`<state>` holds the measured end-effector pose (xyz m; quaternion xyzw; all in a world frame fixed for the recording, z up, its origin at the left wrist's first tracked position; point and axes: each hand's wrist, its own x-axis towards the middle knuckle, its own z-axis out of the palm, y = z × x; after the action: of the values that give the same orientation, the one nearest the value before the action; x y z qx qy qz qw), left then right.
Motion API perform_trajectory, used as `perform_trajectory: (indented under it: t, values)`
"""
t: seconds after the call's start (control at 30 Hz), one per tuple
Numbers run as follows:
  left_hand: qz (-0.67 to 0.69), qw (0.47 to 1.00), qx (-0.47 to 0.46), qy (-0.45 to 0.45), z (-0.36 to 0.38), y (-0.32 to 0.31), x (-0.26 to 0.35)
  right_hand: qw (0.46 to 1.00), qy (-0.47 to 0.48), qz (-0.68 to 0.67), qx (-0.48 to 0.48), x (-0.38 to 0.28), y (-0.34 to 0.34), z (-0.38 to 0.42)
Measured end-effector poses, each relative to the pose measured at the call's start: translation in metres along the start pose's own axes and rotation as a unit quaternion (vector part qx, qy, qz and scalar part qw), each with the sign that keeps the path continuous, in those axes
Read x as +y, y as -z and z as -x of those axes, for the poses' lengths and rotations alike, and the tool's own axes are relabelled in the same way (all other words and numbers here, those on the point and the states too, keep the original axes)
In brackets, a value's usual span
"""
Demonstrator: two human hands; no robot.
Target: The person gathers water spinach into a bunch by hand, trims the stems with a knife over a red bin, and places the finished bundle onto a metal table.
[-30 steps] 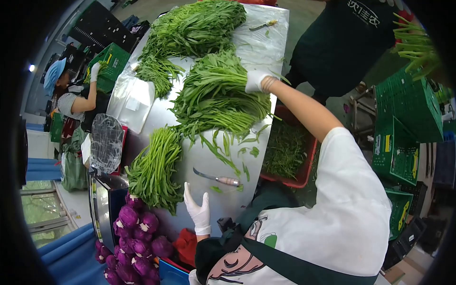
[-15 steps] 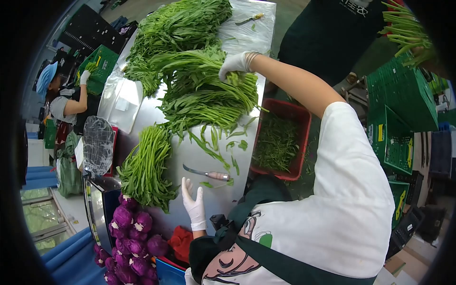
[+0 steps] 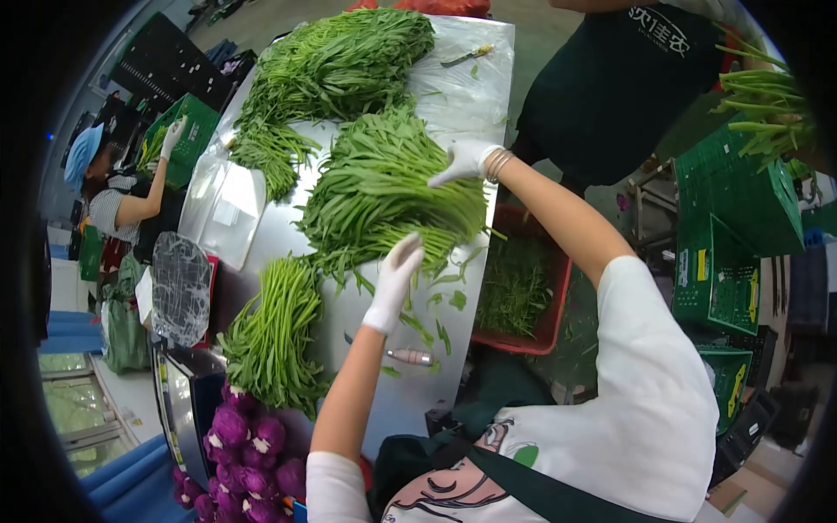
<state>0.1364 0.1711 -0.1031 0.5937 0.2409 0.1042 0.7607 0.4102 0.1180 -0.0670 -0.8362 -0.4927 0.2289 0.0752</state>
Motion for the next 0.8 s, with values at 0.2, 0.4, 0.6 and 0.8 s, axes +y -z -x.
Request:
perform_trajectory:
  t: [0.2, 0.4, 0.6, 0.8]
  values:
    - [0.144, 0.939, 0.287, 0.120, -0.109, -0.063, -0.064, 0.975, 0.048, -0.189, 0.106, 0.060, -0.045, -0.051]
    - [0.312, 0.904, 0.187, 0.227, -0.108, -0.070, -0.023, 0.996, -0.050, -0.056, -0.056, 0.024, -0.025, -0.045]
    - [0.441, 0.858, 0.122, 0.233, -0.109, -0.060, -0.023, 0.997, -0.036, 0.050, 0.048, 0.009, -0.032, -0.035]
    - [0.459, 0.850, 0.123, 0.225, -0.129, -0.059, -0.035, 0.995, -0.089, -0.030, 0.044, 0.004, -0.045, -0.024]
